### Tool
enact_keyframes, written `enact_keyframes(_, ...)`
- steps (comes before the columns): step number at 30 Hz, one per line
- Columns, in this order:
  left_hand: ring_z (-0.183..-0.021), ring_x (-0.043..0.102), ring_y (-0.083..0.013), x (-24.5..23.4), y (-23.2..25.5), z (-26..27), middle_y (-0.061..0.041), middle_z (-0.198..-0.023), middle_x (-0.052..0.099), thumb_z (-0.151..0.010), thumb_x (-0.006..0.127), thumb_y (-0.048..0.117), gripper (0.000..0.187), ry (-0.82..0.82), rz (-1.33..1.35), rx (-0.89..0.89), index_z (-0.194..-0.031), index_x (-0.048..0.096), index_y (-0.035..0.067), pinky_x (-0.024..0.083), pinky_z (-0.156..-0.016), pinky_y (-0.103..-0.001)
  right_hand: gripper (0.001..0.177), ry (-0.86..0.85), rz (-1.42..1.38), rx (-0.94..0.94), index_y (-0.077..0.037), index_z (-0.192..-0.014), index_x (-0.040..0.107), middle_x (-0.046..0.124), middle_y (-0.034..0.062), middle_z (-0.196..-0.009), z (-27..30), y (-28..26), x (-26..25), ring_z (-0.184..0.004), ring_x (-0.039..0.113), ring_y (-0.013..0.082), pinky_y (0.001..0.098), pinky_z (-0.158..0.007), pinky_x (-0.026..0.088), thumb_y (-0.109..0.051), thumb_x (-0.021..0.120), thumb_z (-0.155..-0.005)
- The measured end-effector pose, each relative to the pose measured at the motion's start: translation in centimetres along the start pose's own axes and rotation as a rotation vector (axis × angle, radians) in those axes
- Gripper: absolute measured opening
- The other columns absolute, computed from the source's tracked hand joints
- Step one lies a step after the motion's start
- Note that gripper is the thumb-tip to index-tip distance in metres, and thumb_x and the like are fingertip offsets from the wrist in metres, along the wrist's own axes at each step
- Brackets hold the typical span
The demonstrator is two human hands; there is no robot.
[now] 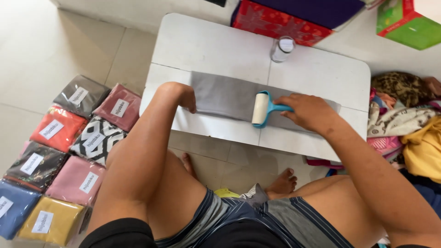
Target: Folding a grey hijab and cleaning it with a lint roller on a small table.
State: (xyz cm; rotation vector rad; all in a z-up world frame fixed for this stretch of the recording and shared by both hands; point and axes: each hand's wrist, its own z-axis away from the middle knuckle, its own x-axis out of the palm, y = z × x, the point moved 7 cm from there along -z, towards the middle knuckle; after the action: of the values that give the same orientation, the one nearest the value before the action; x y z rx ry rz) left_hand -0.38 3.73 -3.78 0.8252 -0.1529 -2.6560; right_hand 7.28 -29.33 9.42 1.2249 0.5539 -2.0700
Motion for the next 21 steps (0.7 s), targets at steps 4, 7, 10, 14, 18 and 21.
enact_keyframes(4, -0.113, 0.071, -0.0317, -0.1, -1.7, -0.8, -0.014, -0.111, 0.078, -0.079, 0.087, 0.036, 0.037, 0.058, 0.037, 0.021, -0.112, 0.082, 0.019, 0.055, -0.096, -0.051, 0.037, 0.088, 0.070, -0.081, -0.038, -0.137, 0.054, 0.068, 0.0046, -0.101, -4.0, -6.2, 0.0, -0.095, 0.072, 0.0335, 0.0514, -0.080, 0.061, -0.040, 0.054, -0.100)
enact_keyframes(7, -0.119, 0.067, -0.0365, -0.1, -2.6, -0.5, -0.019, -0.119, 0.074, -0.080, 0.086, 0.036, 0.043, 0.052, 0.085, 0.033, -0.118, 0.079, 0.015, 0.051, -0.100, -0.056, 0.039, 0.226, 0.068, -0.179, -0.037, -0.142, 0.049, 0.060, 0.0051, -0.093, -7.4, -10.7, -0.1, -0.085, 0.071, 0.0334, 0.0492, -0.072, 0.061, -0.039, 0.050, -0.103)
enact_keyframes(10, -0.126, 0.063, -0.0351, -0.2, -2.7, 1.0, -0.019, -0.127, 0.071, -0.084, 0.082, 0.039, 0.051, 0.008, 0.093, 0.037, -0.127, 0.073, 0.012, 0.049, -0.104, -0.056, 0.044, 0.287, -0.035, -0.292, -0.036, -0.144, 0.052, 0.061, 0.0102, -0.092, -9.2, -12.8, -1.0, -0.084, 0.070, 0.0402, 0.0538, -0.068, 0.060, -0.034, 0.058, -0.100)
enact_keyframes(14, -0.126, 0.063, -0.0358, -0.4, -2.4, 2.3, -0.019, -0.125, 0.071, -0.089, 0.076, 0.030, 0.044, 0.013, 0.183, 0.043, -0.128, 0.072, 0.008, 0.046, -0.106, -0.057, 0.042, 0.114, 0.089, -0.185, -0.042, -0.136, 0.063, 0.066, 0.0067, -0.088, -9.1, -13.6, -2.4, -0.082, 0.072, 0.0346, 0.0517, -0.073, 0.061, -0.032, 0.064, -0.095)
enact_keyframes(18, -0.119, 0.067, -0.0338, -1.5, -2.9, 3.1, -0.018, -0.115, 0.075, -0.087, 0.078, 0.023, 0.040, 0.087, 0.246, 0.042, -0.124, 0.074, 0.008, 0.049, -0.104, -0.055, 0.046, 0.184, 0.000, -0.193, -0.039, -0.141, 0.059, 0.065, 0.0124, -0.090, -9.2, -16.7, -2.8, -0.085, 0.071, 0.0380, 0.0545, -0.072, 0.060, -0.031, 0.064, -0.096)
enact_keyframes(21, -0.114, 0.071, -0.0289, -3.0, -3.5, 5.0, -0.015, -0.114, 0.076, -0.088, 0.075, 0.018, 0.034, 0.137, 0.287, 0.023, -0.120, 0.075, 0.007, 0.050, -0.102, -0.053, 0.045, 0.156, 0.015, -0.172, -0.042, -0.141, 0.059, 0.063, 0.0032, -0.086, -10.5, -16.9, -1.9, -0.079, 0.071, 0.0284, 0.0454, -0.068, 0.061, -0.031, 0.061, -0.098)
